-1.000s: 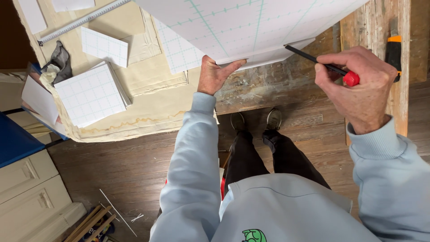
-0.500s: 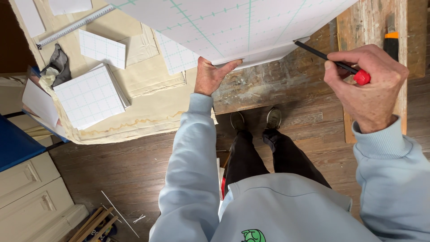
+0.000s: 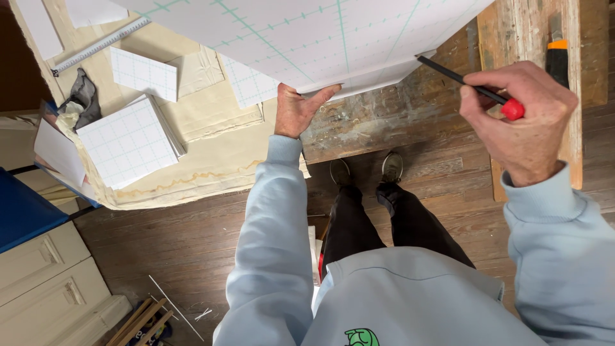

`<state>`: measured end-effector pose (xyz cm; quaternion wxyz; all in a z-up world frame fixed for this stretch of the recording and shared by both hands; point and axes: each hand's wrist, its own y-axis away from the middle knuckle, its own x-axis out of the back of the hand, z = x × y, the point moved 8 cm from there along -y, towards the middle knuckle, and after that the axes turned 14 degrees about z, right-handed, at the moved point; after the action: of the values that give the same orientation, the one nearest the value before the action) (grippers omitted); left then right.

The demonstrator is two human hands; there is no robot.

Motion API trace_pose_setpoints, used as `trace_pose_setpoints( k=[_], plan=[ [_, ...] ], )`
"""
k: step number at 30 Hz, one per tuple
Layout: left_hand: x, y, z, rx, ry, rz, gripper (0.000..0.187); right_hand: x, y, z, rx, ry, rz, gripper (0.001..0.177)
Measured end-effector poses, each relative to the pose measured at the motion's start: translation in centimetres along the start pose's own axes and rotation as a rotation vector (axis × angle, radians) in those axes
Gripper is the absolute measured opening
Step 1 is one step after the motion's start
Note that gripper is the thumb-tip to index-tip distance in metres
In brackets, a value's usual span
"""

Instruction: Measuring and cutting pieces of white foam board using a ruler and a utility knife on a wooden workbench.

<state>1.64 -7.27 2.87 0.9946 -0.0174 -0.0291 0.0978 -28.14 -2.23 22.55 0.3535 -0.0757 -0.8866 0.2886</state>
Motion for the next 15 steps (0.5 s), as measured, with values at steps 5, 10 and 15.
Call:
trace_pose_setpoints(
  k=[5, 10, 15],
  plan=[
    [0.2, 0.1, 0.3, -0.012, -0.002, 0.011, 0.024, 0.8, 0.4, 1.3, -0.012, 0.041, -0.019, 0.009],
    [0.1, 0.1, 0.8, -0.034, -0.003, 0.010, 0.025, 0.5, -0.7, -0.2, -0.014, 0.076, -0.004, 0.008],
    [0.2, 0.1, 0.6, -0.014, -0.001, 0.010, 0.024, 1.2, 0.9, 3.4, 0.022, -0.006, -0.008, 0.010]
  ],
)
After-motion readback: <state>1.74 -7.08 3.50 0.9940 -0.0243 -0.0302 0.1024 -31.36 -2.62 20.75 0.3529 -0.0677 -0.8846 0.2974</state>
